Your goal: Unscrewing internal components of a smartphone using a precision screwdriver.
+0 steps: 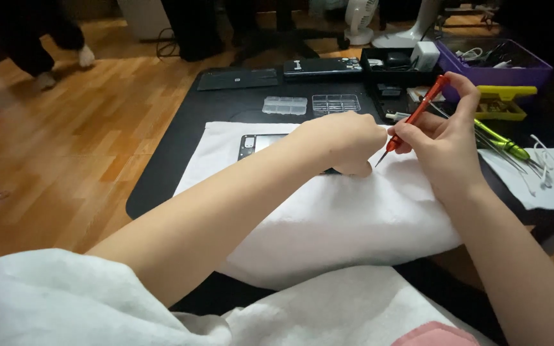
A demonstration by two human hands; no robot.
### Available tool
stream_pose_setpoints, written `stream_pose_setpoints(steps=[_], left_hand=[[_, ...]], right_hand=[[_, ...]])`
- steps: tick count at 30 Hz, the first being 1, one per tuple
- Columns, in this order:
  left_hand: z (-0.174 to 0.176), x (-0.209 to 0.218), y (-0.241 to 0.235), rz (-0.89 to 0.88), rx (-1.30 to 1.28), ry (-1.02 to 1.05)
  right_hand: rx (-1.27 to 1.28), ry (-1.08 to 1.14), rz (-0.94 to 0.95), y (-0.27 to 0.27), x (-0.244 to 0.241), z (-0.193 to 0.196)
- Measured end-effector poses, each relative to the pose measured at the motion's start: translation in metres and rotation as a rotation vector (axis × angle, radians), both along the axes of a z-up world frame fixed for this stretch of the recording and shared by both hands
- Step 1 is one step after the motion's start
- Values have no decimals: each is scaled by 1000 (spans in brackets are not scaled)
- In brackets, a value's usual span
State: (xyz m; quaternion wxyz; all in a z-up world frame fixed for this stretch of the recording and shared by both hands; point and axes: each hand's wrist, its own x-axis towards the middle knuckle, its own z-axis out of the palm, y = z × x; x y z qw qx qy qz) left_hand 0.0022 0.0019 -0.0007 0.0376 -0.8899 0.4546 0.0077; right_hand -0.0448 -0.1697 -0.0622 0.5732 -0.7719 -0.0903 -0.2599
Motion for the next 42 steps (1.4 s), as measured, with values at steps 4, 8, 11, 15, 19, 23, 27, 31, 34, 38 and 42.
stream_pose_setpoints(steps=[4,8,11,15,19,23,27,31,34,38,42], left_hand=[[-3,5,-2,-19,13,-17],[1,3,-4,-24,74,-16],[3,-1,-5,-16,117,-4],[-5,3,-11,-17,106,-36],[6,2,-9,26,117,-28],[18,16,-1,82,49,36],[-4,85,20,217,-285,171],[-41,135,27,296,-457,152],[-54,143,18,410,-469,204],[-65,178,17,384,-455,112],[-61,174,12,421,-388,46]], right_hand=[[3,-9,1,-1,3,-1],[-15,-12,1,0,2,0],[-13,-11,5,0,1,0],[30,-12,16,2,-1,1],[5,8,-2,3,-3,4],[-7,-1,6,0,-1,1],[-3,6,2,-2,-1,-1],[41,25,-7,-2,2,-1],[29,48,-6,-5,1,-4],[38,35,10,-3,3,-4],[32,26,17,-7,8,-9]])
